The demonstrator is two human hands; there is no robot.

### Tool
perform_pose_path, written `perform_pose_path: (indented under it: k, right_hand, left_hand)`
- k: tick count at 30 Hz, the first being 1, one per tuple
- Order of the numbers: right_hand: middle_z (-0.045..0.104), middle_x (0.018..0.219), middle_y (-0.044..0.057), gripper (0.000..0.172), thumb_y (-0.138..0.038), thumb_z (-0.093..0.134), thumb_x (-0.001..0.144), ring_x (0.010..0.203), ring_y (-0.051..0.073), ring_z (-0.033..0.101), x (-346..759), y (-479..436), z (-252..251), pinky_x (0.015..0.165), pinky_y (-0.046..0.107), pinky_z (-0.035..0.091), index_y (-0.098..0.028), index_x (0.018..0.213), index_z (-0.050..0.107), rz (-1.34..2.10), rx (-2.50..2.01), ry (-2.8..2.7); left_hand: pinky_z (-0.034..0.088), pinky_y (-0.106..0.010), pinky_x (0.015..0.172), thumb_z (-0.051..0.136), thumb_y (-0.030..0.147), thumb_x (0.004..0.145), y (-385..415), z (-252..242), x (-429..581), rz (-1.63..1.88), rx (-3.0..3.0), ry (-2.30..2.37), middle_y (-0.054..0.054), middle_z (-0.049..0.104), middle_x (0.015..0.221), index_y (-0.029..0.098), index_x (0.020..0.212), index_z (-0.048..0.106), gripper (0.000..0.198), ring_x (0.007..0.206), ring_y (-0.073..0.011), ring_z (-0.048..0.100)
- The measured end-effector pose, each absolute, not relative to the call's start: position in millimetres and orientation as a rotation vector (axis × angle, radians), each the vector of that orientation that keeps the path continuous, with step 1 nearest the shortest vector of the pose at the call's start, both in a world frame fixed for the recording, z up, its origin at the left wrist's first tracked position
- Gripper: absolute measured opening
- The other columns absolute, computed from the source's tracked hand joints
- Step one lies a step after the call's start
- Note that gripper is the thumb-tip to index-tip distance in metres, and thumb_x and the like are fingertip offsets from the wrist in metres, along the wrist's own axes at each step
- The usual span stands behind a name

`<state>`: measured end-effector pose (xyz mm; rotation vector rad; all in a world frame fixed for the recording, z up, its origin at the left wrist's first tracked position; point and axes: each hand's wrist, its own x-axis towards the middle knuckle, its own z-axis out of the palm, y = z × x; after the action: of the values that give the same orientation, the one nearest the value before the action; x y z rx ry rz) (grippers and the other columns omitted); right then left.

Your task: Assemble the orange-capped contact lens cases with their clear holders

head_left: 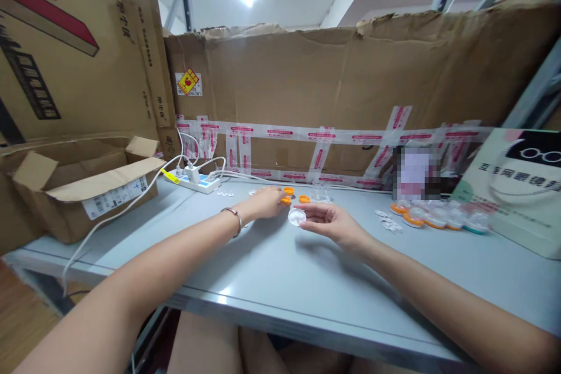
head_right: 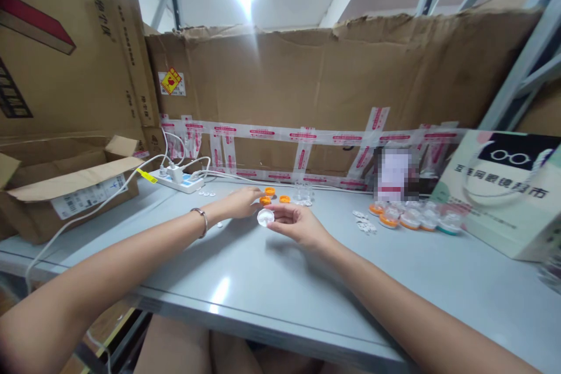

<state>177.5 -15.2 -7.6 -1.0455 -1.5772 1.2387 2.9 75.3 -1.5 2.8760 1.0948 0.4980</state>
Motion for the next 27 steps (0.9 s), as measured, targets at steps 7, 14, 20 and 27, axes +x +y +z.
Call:
perform_pose_path:
  k: [7,14,20,27]
  right_hand:
    - [0.067,0.1,0.006,0.045,-0.033,0.07,0.06,0.088,0.02,0.064,187.4,-29.0,-16.8,0.085,0.038,0.049,-0.021,0.103,0.062,1.153,-1.02,-1.588]
    - [0.068,0.099,0.007,0.049,-0.032,0.071,0.06,0.092,0.023,0.062,197.6,-28.0,-12.3,0.086,0.039,0.047,-0.019,0.106,0.062,1.116,-1.175,-1.488]
    - [0.068,0.101,0.008,0.047,-0.03,0.072,0.06,0.098,0.026,0.06,194.6,-31.8,-6.2,0.092,0.041,0.043,-0.018,0.104,0.063,1.094,-1.253,-1.373]
    - [0.069,0.096,0.009,0.046,-0.026,0.073,0.058,0.095,0.025,0.062,190.1,-30.1,-12.6,0.092,0.04,0.043,-0.016,0.102,0.064,1.13,-1.264,-1.361]
  left_hand:
    - [0.042,-0.036,0.077,0.047,0.023,0.078,78.7,-14.9,18.3,0.48,2.875,1.234,-0.013,0.062,0.092,0.014,0.084,0.063,0.02,0.084,-0.025,0.058]
    - [0.044,-0.03,0.074,0.053,0.03,0.076,60.0,1.9,0.9,0.51,2.532,1.08,-0.008,0.061,0.091,0.015,0.082,0.058,0.017,0.085,-0.0192,0.057]
    - [0.042,-0.027,0.077,0.059,0.029,0.076,47.2,15.5,-19.3,0.647,1.732,0.546,-0.006,0.061,0.093,0.016,0.091,0.054,0.021,0.085,-0.0114,0.056]
    - [0.039,-0.031,0.088,0.058,0.024,0.078,35.0,9.4,-3.0,0.624,1.806,0.475,-0.006,0.06,0.105,0.021,0.113,0.053,0.036,0.095,-0.0138,0.055]
